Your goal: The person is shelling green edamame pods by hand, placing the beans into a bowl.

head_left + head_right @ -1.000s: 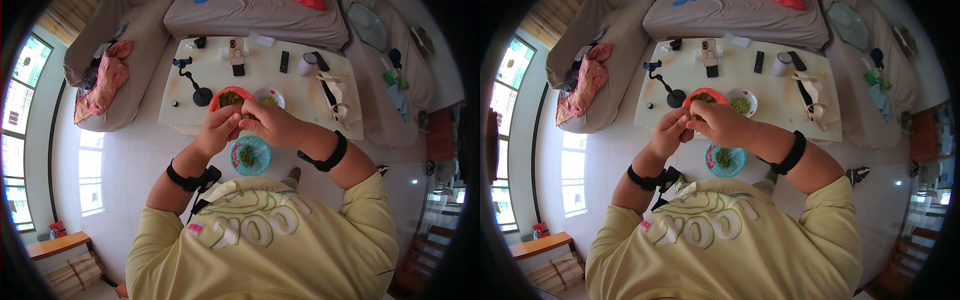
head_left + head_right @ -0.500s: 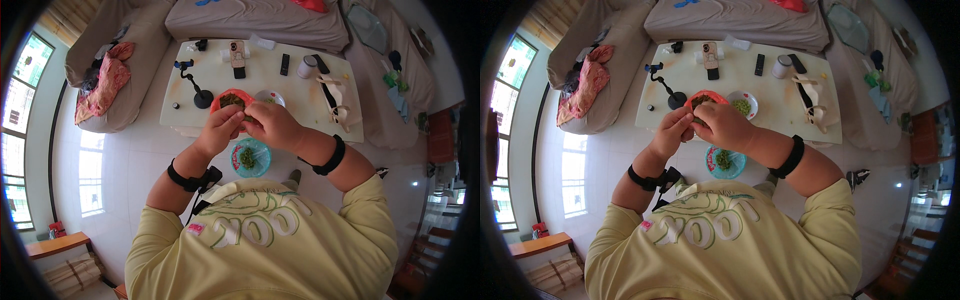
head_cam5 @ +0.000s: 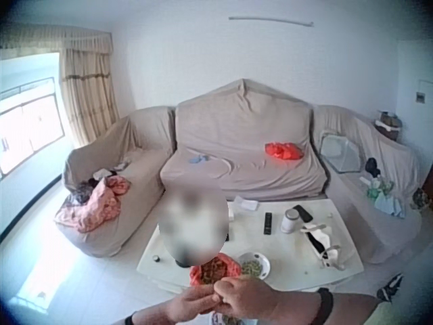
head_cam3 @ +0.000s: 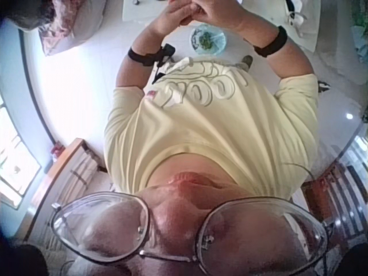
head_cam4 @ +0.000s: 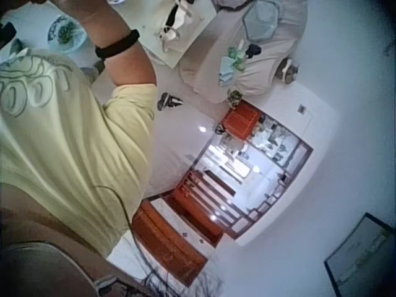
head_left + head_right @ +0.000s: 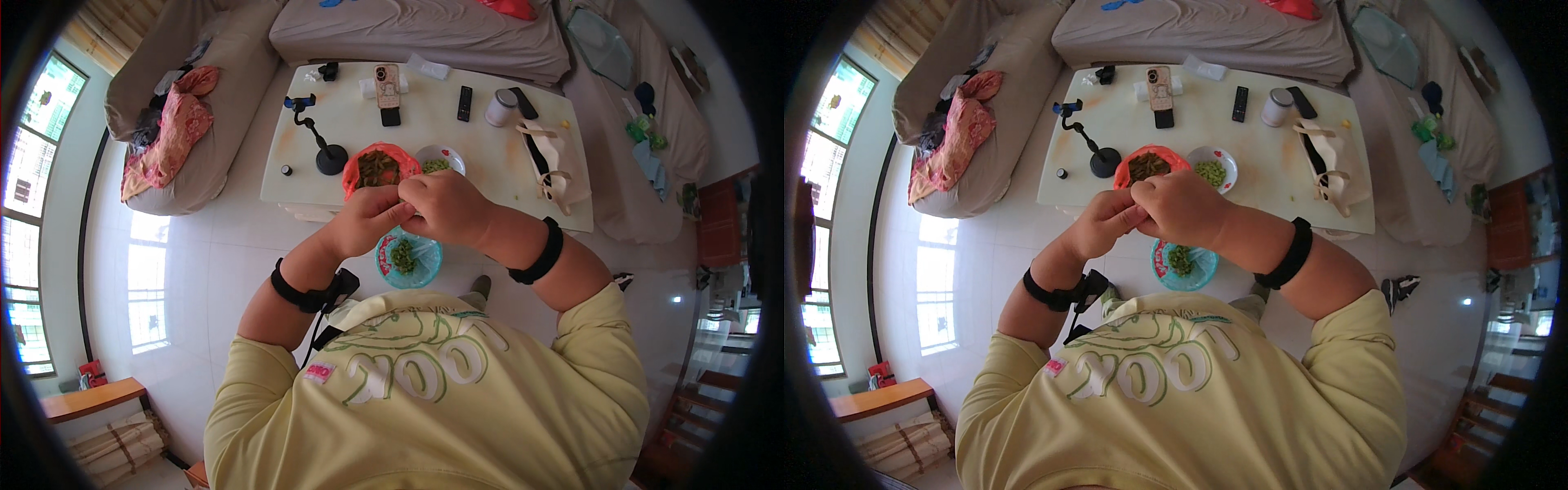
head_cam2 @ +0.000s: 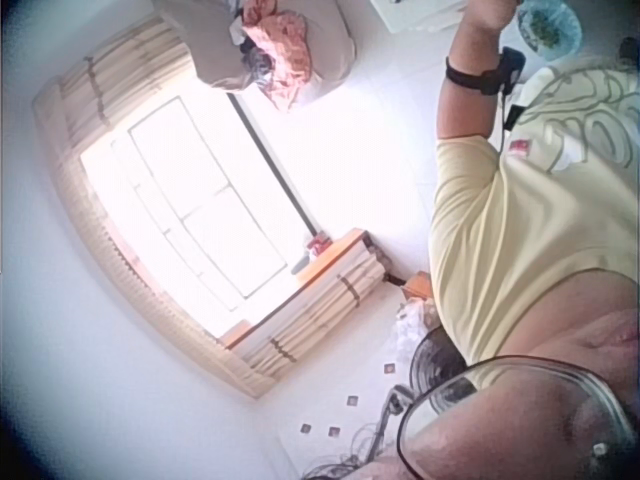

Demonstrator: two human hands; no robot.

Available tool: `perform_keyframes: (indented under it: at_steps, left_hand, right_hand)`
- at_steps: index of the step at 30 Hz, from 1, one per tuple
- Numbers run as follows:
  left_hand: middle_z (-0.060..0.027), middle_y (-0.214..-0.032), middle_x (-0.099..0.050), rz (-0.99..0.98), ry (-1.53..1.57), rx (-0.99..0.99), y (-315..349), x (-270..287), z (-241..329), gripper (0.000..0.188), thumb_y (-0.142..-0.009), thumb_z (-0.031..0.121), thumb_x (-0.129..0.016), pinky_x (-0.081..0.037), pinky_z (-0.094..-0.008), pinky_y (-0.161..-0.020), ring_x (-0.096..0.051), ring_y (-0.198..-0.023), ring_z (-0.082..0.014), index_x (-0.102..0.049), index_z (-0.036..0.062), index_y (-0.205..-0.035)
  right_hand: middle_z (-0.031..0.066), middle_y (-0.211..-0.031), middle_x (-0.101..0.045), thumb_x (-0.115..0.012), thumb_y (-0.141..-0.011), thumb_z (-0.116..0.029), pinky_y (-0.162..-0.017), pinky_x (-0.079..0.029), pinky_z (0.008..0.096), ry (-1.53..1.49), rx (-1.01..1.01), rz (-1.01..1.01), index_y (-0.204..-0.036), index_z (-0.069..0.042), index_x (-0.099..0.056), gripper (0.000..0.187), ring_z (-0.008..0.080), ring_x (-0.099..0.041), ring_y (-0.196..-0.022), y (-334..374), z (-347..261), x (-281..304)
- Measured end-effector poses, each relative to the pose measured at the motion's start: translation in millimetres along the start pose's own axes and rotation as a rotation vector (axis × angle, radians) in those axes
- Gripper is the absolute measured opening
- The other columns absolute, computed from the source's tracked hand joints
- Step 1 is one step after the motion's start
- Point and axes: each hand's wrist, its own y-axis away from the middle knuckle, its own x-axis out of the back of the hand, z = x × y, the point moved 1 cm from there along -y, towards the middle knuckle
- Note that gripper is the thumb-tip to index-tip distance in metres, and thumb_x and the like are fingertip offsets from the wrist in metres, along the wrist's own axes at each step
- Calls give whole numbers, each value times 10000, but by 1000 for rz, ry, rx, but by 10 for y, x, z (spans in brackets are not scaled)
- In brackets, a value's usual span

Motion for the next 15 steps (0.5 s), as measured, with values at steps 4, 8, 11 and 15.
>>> perform_keyframes:
  at_steps: [4, 8, 11, 15]
  left_hand:
    - [-35, -794, -558, 84, -126, -81, 6, -17, -77, 181, -832, 139, -483, -410, -243, -671, -480, -748, -83, -541, -26, -877]
    - [-7, -747, -523, 66, -37, -65, 23, -11, -89, 184, -836, 142, -470, -369, -197, -579, -435, -673, -49, -533, -24, -887]
    - [6, -649, -471, -10, 38, 3, 61, 22, -72, 218, -843, 186, -452, -315, -200, -490, -387, -565, -48, -526, -18, -864]
    - [13, -613, -444, -11, 396, -8, 68, 39, -108, 221, -862, 218, -416, -285, -207, -450, -354, -499, -66, -490, 23, -788]
  right_hand:
    - [87, -636, -508, -660, -579, -137, -504, -423, 357, 53, -4, -26, -679, -53, -437, 258, 280, -531, -589, 15, -24, 25]
    - [74, -627, -500, -653, -586, -134, -496, -419, 349, 14, 12, -16, -684, -59, -445, 242, 268, -527, -580, 51, -35, 4]
    - [71, -635, -500, -636, -608, -146, -498, -419, 352, -46, -17, 3, -697, -65, -460, 213, 266, -526, -586, 40, -84, 49]
    - [84, -675, -490, -610, -655, -129, -514, -415, 362, -137, -85, 94, -737, -56, -485, 167, 277, -513, -610, 10, -111, 113]
